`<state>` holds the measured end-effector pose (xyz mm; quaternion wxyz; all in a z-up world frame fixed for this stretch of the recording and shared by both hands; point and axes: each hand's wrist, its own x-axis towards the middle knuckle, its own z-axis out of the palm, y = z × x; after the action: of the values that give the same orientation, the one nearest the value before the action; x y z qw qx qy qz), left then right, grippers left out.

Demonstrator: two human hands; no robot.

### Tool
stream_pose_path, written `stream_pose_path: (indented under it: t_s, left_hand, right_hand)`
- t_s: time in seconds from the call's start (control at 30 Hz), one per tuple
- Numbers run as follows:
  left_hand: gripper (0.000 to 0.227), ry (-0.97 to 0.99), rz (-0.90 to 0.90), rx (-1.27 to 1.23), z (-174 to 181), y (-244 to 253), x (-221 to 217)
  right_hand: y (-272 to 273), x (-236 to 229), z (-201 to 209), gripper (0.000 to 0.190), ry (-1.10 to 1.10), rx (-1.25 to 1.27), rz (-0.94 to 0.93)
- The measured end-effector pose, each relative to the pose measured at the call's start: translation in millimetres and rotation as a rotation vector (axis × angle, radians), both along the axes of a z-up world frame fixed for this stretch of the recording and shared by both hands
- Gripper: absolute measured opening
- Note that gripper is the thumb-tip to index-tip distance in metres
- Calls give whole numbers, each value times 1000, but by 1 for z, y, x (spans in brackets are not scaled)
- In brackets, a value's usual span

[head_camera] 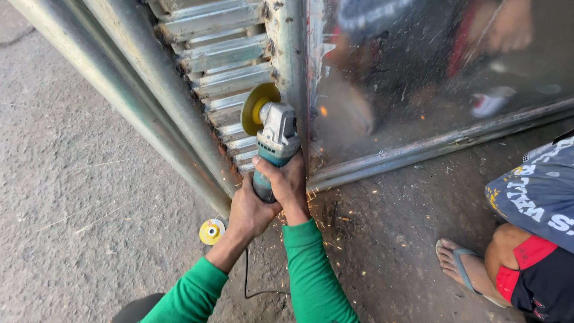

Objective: Using an angle grinder to smooth down welds on a metal gate frame.

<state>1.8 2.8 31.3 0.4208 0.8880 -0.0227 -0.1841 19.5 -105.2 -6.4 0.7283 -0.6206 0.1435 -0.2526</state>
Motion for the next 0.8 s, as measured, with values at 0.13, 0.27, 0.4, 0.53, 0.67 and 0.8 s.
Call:
stream_pose_path:
  t_s: [0.13,0.27,0.4,0.53,0.67,0.8]
  left_hand:
    - [69,-14,-4,-19,-3,1,1]
    - [70,8,-8,-24,-11,4,-4]
    - [73,-8,-21,2,-6,3,-1]
    - [75,9,-20,38,-13,7,-3]
    - [74,3,-39,96,-26,11,-5]
    - [74,34,-11,6,-41,17,-5]
  right_hand:
    - [-1,2,5,70,-27,-10,1]
    - [1,-2,-16,71,-6,14,11]
    - [1,-1,-14,65,-5,1,-7]
    - [3,-7,-3,61,65,14,-7]
    - [9,-9,-6,61,61,41,9]
    - [14,-15,3,64,92,57,11]
